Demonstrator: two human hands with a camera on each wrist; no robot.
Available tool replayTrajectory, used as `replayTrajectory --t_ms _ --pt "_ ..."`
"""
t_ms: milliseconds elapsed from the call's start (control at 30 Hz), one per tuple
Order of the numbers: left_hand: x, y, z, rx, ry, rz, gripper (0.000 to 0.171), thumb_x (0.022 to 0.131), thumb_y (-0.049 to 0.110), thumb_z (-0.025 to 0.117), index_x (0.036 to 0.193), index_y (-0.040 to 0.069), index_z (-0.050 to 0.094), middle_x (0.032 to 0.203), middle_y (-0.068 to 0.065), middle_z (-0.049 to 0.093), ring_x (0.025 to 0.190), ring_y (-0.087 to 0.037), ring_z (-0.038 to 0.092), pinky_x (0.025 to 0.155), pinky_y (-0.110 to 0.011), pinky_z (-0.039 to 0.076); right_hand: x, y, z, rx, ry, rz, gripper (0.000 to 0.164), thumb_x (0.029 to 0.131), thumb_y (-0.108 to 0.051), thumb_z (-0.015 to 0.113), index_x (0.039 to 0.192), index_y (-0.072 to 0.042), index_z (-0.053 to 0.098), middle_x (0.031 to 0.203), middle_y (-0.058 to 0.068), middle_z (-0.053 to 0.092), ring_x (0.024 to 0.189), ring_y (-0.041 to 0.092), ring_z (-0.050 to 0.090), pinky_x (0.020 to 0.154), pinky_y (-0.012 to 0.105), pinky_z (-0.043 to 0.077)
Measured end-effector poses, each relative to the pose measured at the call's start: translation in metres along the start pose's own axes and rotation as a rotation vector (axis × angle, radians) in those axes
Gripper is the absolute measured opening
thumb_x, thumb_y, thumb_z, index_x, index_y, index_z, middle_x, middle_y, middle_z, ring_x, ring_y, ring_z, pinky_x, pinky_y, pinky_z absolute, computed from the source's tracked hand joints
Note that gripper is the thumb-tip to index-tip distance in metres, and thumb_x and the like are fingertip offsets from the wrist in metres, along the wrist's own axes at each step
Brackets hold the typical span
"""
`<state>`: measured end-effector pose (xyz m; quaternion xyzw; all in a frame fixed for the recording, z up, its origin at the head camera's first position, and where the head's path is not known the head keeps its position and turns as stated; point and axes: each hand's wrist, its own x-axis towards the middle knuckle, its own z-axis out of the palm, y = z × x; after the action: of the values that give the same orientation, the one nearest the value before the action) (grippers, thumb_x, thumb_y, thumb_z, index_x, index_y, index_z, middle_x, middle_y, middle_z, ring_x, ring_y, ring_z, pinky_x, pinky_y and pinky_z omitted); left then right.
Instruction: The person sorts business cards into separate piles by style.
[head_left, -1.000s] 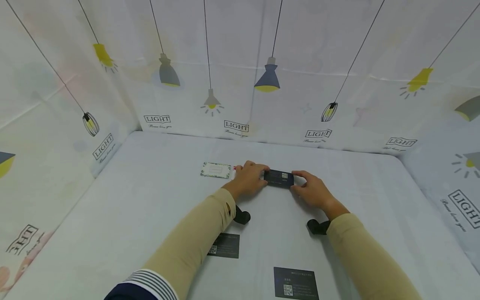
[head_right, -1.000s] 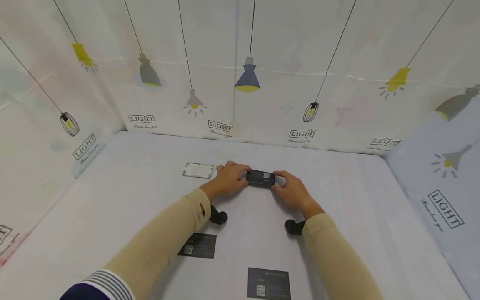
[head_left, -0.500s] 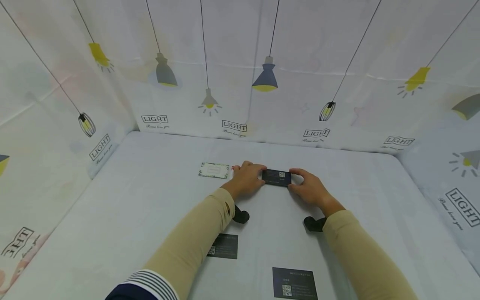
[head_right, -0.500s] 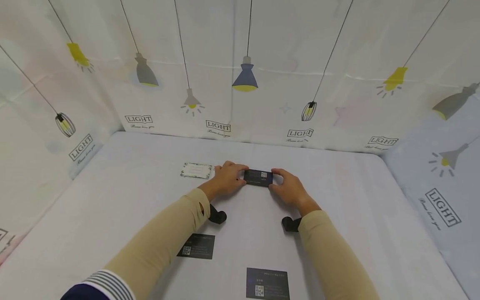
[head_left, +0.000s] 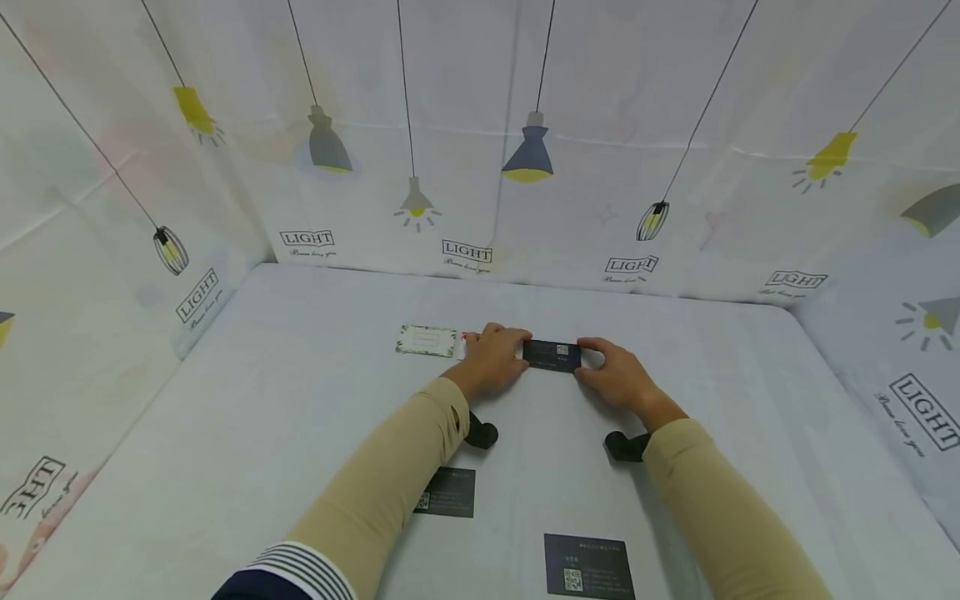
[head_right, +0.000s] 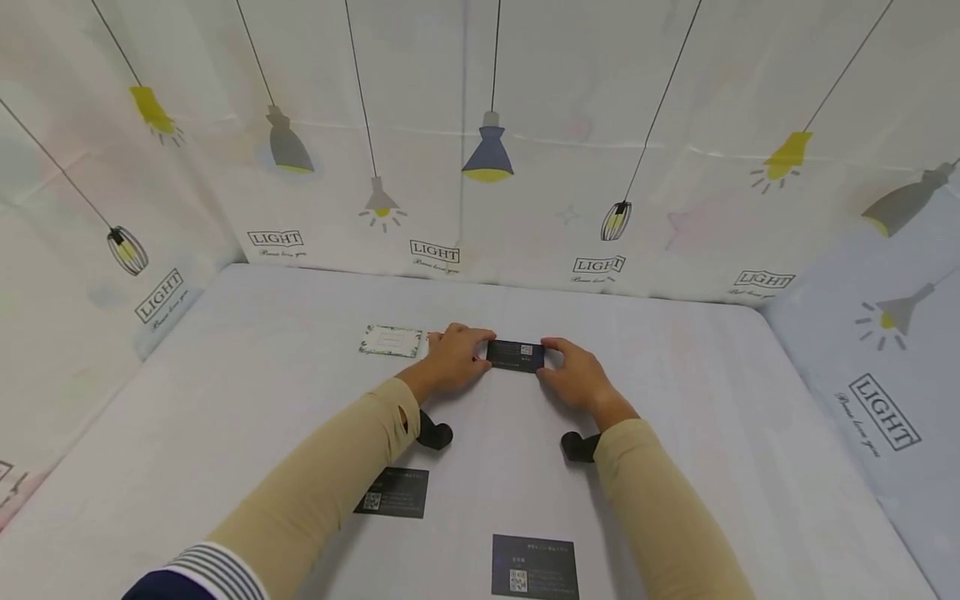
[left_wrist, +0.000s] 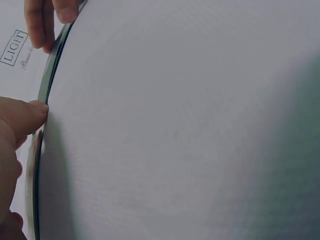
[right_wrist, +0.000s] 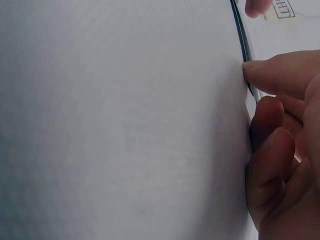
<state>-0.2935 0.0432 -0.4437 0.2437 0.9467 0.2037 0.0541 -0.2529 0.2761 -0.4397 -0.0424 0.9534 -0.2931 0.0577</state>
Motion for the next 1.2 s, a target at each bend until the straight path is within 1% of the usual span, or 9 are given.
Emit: replayTrajectory --t_ms 67,300,567,733,833,933,1033,1067,1200 --pt "0.0 0.0 0.0 -0.002 0.003 0.0 0.051 0.099 0.032 0.064 0.147 0.022 0.052 0.144 0.005 0.054 0.134 -0.023 0.039 0.1 -0.051 0.027 0.0 0.0 0.0 -0.007 0.002 -0.004 0.058 0.096 -0.02 0.062 0.148 -0.002 0.045 0.149 0.026 0.044 0.141 0.046 0.032 0.112 0.059 0.024" --pt "-0.001 0.001 -0.001 0.0 0.005 -0.01 0.05 0.098 0.032 0.063 0.147 0.021 0.053 0.145 0.005 0.053 0.135 -0.024 0.038 0.102 -0.054 0.026 0.001 0.001 0.001 -0.018 0.004 0.001 0.058 0.096 -0.02 0.062 0.148 -0.002 0.045 0.151 0.026 0.041 0.142 0.046 0.03 0.112 0.059 0.023" --pt "-0.001 0.002 0.001 0.031 0.012 -0.01 0.048 0.099 0.033 0.062 0.145 0.022 0.054 0.143 0.005 0.055 0.132 -0.023 0.04 0.1 -0.052 0.028 0.0 0.0 0.002 -0.019 0.011 -0.003 0.056 0.097 -0.018 0.06 0.148 -0.002 0.044 0.151 0.024 0.042 0.143 0.045 0.029 0.113 0.058 0.022" --pt "-0.006 0.004 0.002 0.044 0.05 0.036 0.049 0.096 0.032 0.067 0.143 0.021 0.056 0.139 0.006 0.058 0.13 -0.021 0.042 0.095 -0.049 0.029 -0.001 0.001 0.002 -0.022 0.013 0.005 0.057 0.097 -0.018 0.06 0.149 -0.002 0.044 0.152 0.024 0.041 0.143 0.045 0.029 0.113 0.057 0.022" --pt "-0.011 0.006 0.0 0.045 0.043 0.071 0.053 0.094 0.034 0.071 0.143 0.021 0.057 0.132 0.006 0.063 0.13 -0.02 0.043 0.093 -0.049 0.029 -0.002 0.002 0.002 -0.011 0.014 0.014 0.058 0.096 -0.019 0.061 0.149 -0.003 0.044 0.153 0.023 0.04 0.143 0.045 0.029 0.113 0.058 0.022" --pt "-0.016 0.006 -0.005 0.012 0.002 0.077 0.055 0.093 0.037 0.072 0.143 0.023 0.057 0.126 0.006 0.065 0.132 -0.02 0.042 0.094 -0.049 0.029 -0.004 0.003 0.002 0.007 0.014 0.024 0.06 0.095 -0.022 0.062 0.15 -0.005 0.044 0.153 0.023 0.04 0.131 0.043 0.046 0.109 0.059 0.03" --pt "-0.022 0.005 -0.01 -0.046 -0.039 0.069 0.053 0.092 0.037 0.073 0.142 0.025 0.058 0.121 0.004 0.067 0.134 -0.019 0.041 0.096 -0.05 0.03 -0.008 0.001 0.001 0.032 0.02 0.018 0.062 0.094 -0.024 0.064 0.15 -0.007 0.045 0.151 0.021 0.043 0.113 0.038 0.057 0.1 0.057 0.041" --pt "-0.024 0.005 -0.011 -0.058 -0.047 0.069 0.053 0.091 0.037 0.073 0.141 0.025 0.06 0.126 0.004 0.065 0.135 -0.019 0.04 0.097 -0.051 0.029 -0.01 0.001 0.001 0.042 0.02 0.014 0.062 0.094 -0.025 0.065 0.15 -0.008 0.045 0.15 0.021 0.045 0.106 0.036 0.059 0.095 0.055 0.044" --pt "-0.034 -0.001 -0.012 -0.058 -0.058 0.097 0.051 0.09 0.037 0.075 0.138 0.025 0.063 0.134 0.005 0.062 0.136 -0.018 0.039 0.099 -0.053 0.027 -0.017 0.0 0.001 0.072 0.02 -0.009 0.063 0.092 -0.026 0.069 0.149 -0.01 0.047 0.138 0.019 0.056 0.098 0.031 0.06 0.08 0.043 0.048"
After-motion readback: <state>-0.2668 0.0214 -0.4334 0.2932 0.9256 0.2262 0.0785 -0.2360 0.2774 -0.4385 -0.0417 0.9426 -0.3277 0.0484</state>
